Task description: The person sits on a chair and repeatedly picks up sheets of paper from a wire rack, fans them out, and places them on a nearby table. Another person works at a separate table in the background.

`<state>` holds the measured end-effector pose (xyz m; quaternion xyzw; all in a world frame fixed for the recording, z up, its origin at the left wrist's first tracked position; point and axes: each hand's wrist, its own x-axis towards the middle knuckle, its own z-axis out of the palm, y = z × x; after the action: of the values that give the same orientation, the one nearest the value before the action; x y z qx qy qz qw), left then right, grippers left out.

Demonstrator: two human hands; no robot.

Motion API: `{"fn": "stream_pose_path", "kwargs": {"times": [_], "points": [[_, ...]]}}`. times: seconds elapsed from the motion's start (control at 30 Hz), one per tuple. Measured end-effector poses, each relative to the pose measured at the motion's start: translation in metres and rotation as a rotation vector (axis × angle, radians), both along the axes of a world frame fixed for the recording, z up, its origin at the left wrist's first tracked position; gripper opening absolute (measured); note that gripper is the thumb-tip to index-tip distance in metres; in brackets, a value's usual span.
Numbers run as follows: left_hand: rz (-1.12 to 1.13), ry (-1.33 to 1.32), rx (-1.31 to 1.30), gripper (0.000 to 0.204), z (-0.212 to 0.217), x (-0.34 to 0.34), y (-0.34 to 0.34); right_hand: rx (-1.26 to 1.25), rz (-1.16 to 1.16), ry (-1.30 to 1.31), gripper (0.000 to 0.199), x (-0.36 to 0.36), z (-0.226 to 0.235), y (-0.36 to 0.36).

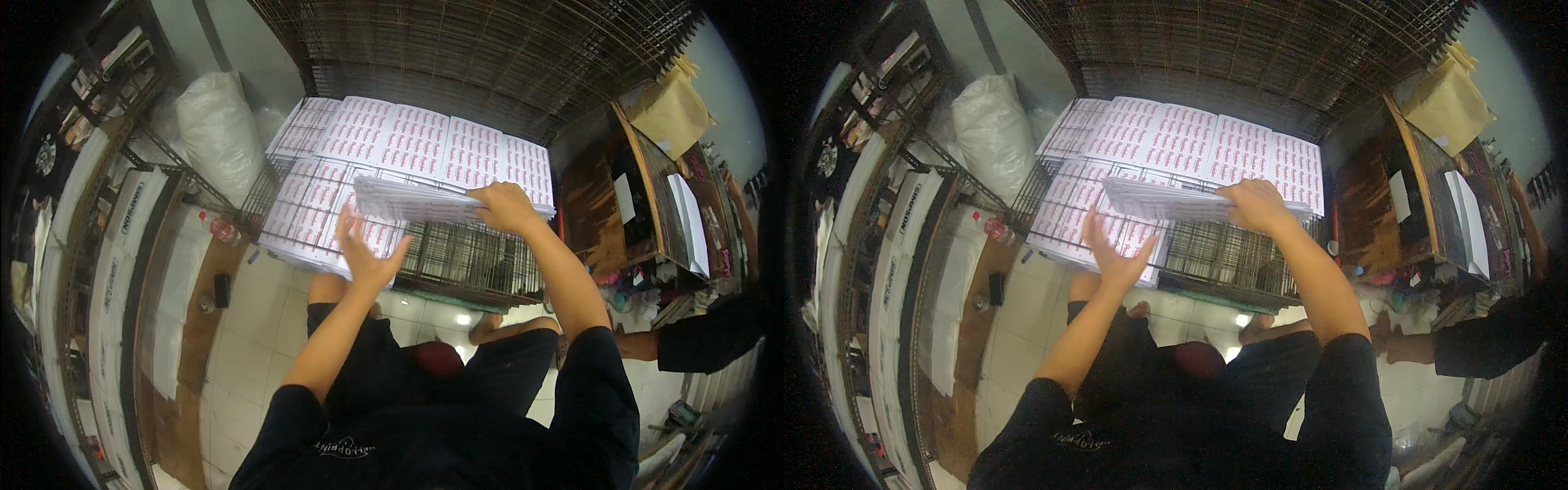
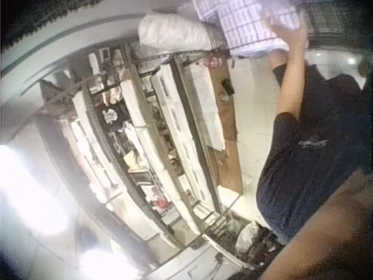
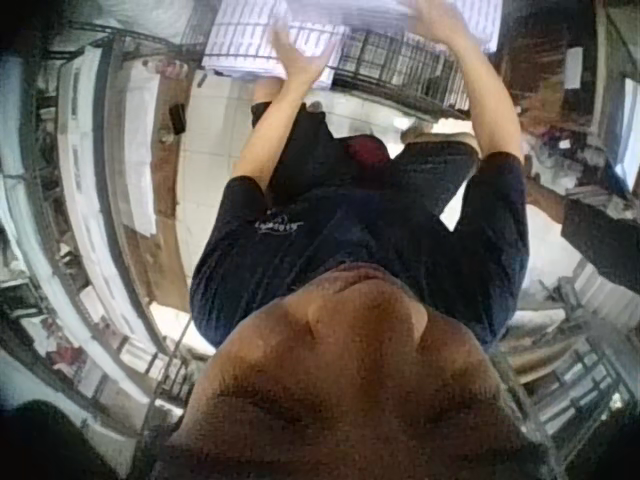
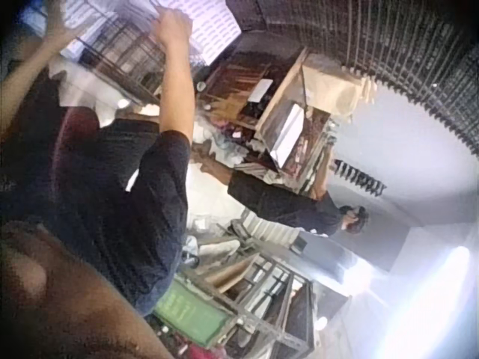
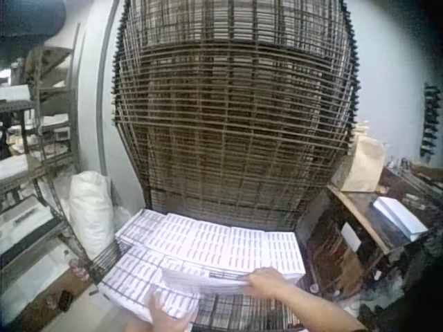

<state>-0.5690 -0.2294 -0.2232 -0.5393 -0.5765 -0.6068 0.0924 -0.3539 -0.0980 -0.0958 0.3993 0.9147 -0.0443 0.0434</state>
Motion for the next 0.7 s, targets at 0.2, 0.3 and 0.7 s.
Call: {"fn": "stream_pose_path", "kwargs": {"times": [0.2,0.3,0.7], "points": [[-0.207,0.714,-0.371,0.07,0.066,0.033,0.059,-0.018,-0.04,-0.009,0.037,0.039,-0.057,0.025],[-0.245,0.891,-0.457,0.066,0.046,0.034,0.092,-0.029,-0.067,0.026,0.043,0.055,-0.066,0.033],[-0.317,0.85,-0.492,0.048,0.006,0.029,0.108,0.061,-0.173,0.034,0.048,0.086,-0.092,0.025]]}}
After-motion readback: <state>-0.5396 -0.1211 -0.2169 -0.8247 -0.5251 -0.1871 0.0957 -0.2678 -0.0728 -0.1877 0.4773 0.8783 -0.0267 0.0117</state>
